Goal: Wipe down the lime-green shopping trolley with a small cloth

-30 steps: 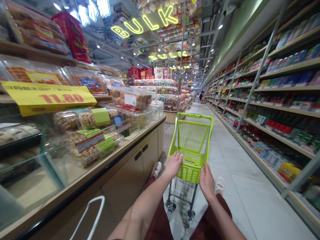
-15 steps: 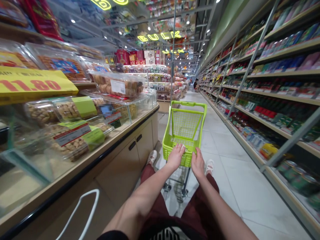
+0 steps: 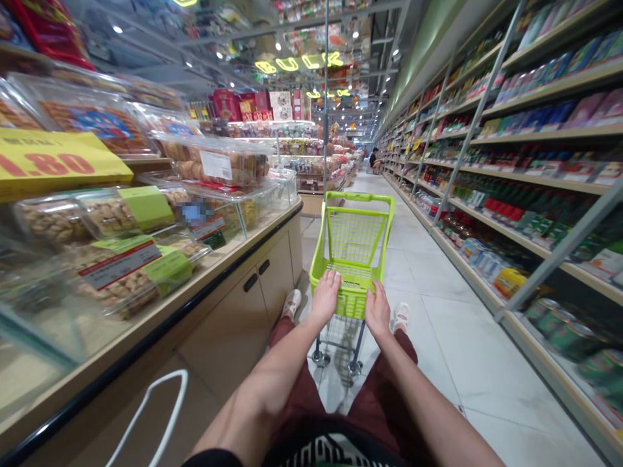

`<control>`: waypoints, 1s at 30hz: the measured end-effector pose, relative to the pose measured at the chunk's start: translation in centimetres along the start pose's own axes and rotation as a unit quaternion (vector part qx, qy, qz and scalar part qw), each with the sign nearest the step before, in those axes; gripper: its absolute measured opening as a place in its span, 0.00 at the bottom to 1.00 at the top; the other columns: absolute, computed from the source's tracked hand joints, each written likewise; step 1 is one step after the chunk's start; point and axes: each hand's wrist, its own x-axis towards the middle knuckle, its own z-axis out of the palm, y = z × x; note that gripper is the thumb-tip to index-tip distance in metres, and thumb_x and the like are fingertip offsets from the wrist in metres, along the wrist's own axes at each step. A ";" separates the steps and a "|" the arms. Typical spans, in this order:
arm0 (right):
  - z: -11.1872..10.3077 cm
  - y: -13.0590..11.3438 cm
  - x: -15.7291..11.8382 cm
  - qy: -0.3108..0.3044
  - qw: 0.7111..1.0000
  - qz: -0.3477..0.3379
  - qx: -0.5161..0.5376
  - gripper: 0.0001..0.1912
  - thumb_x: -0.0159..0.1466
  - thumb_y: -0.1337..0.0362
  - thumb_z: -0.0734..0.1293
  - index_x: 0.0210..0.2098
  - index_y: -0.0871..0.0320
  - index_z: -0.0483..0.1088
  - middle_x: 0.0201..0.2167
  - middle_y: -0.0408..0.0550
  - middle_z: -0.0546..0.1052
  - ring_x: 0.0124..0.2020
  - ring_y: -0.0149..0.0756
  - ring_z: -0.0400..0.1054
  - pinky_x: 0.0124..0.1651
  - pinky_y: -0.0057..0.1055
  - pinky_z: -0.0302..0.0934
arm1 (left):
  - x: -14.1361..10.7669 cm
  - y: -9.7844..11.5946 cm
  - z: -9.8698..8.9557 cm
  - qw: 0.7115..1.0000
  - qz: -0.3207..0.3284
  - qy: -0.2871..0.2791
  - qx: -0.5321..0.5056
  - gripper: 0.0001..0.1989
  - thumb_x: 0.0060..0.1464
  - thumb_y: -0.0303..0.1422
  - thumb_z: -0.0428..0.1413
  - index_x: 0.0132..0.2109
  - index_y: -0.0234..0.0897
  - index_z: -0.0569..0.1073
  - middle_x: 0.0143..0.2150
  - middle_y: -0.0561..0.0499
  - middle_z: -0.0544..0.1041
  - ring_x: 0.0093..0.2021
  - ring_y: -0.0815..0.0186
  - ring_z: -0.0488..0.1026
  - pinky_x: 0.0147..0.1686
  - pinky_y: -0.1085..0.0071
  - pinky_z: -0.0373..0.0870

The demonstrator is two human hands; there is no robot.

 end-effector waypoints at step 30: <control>3.3 -5.0 -1.5 -0.084 0.909 0.223 0.342 0.32 0.47 0.62 0.66 0.51 0.61 0.61 0.30 0.46 0.77 0.29 0.36 0.72 0.30 0.29 0.64 | -2.2 0.5 -1.0 0.844 -0.102 0.014 -0.526 0.36 0.38 0.21 0.52 0.59 0.33 0.57 0.60 0.42 0.59 0.59 0.59 0.58 0.58 0.62 0.55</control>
